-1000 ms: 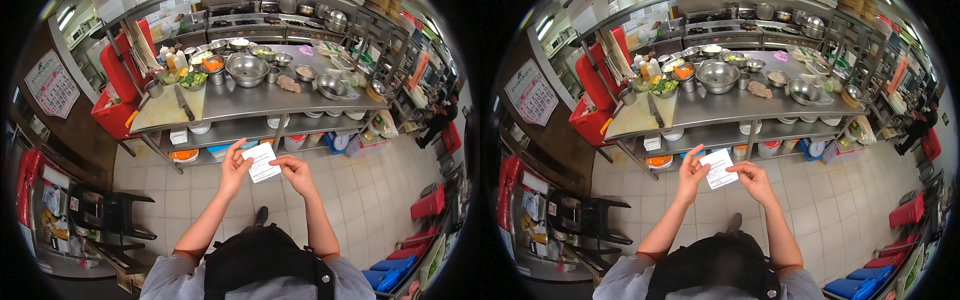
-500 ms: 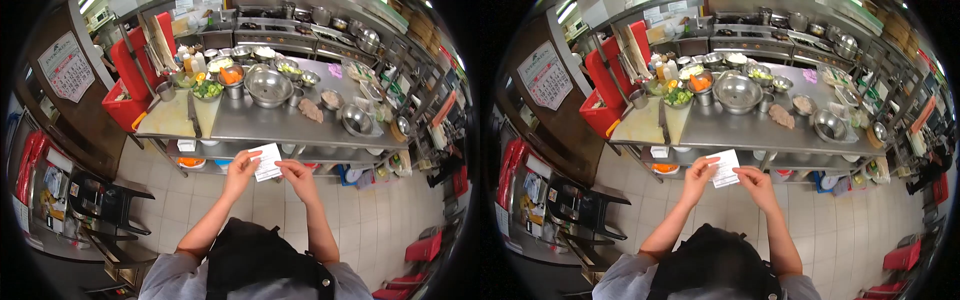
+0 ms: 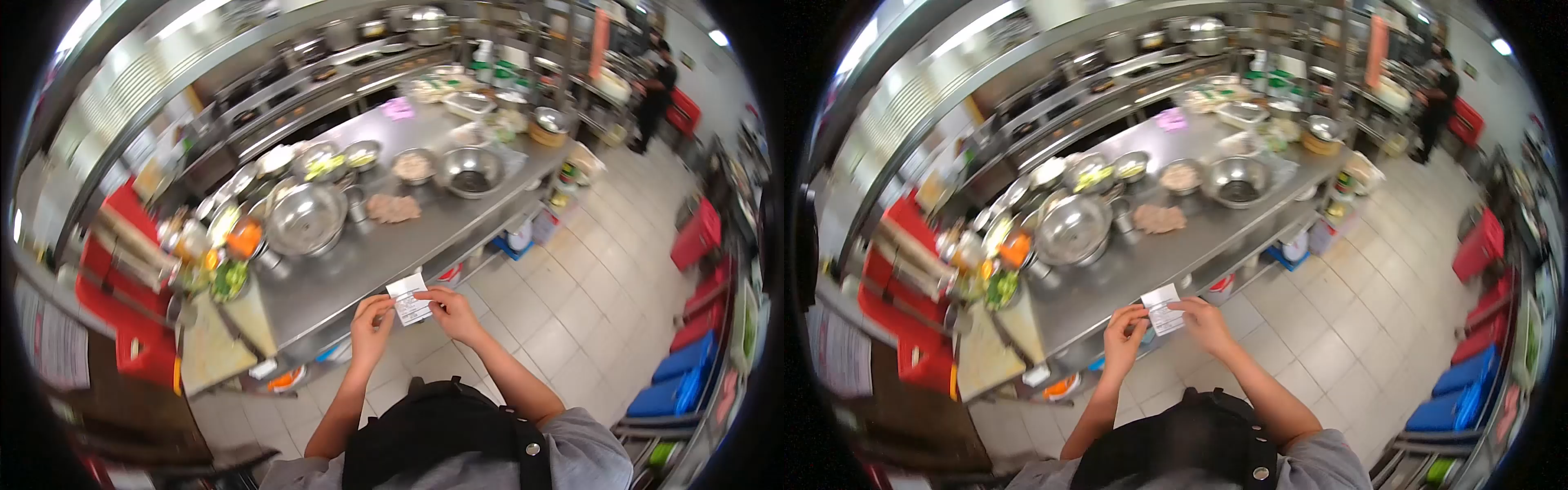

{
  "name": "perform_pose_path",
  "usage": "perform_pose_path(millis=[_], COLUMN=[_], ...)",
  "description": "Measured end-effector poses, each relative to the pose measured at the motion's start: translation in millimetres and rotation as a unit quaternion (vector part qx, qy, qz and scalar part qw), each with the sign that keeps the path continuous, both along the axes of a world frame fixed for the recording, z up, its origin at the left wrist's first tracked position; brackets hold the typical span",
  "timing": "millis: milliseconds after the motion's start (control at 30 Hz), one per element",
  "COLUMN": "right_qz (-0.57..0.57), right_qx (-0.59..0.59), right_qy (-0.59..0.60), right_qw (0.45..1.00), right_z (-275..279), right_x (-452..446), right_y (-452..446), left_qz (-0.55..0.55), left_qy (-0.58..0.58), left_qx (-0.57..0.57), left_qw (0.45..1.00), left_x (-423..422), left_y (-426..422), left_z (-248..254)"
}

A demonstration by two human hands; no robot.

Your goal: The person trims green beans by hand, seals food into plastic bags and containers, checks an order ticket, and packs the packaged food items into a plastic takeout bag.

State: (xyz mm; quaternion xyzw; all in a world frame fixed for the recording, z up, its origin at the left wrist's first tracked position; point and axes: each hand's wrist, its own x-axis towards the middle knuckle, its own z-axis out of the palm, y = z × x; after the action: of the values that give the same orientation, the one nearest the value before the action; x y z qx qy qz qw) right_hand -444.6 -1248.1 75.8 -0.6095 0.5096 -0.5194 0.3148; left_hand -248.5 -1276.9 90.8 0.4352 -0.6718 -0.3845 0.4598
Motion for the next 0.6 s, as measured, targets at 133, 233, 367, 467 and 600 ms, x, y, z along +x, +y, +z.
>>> perform_pose_path(millis=[133,233,367,467,600], right_qz=[-0.137,-0.317,-0.232,-0.323,-0.149], right_qx=[0.12,0.312,0.647,0.455,0.714], right_qy=[0.032,0.027,0.329,0.006,0.283], right_qw=[0.983,0.895,0.648,0.83,0.622], right_z=[-111,-282,-401,-443,-393], right_x=[-94,-165,-182,-147,-201], right_y=[24,144,387,603,565], left_qz=[-0.124,-0.275,-0.468,-0.507,-0.469], left_qy=[-0.097,-0.078,-0.166,-0.258,-0.351], left_qx=[0.051,0.076,0.028,0.074,0.051], left_qw=[0.986,0.955,0.868,0.819,0.809], left_x=[-58,-126,-221,-290,-355], left_y=[-37,-45,-54,-73,-107], left_z=[-24,-42,-36,-60,-206])
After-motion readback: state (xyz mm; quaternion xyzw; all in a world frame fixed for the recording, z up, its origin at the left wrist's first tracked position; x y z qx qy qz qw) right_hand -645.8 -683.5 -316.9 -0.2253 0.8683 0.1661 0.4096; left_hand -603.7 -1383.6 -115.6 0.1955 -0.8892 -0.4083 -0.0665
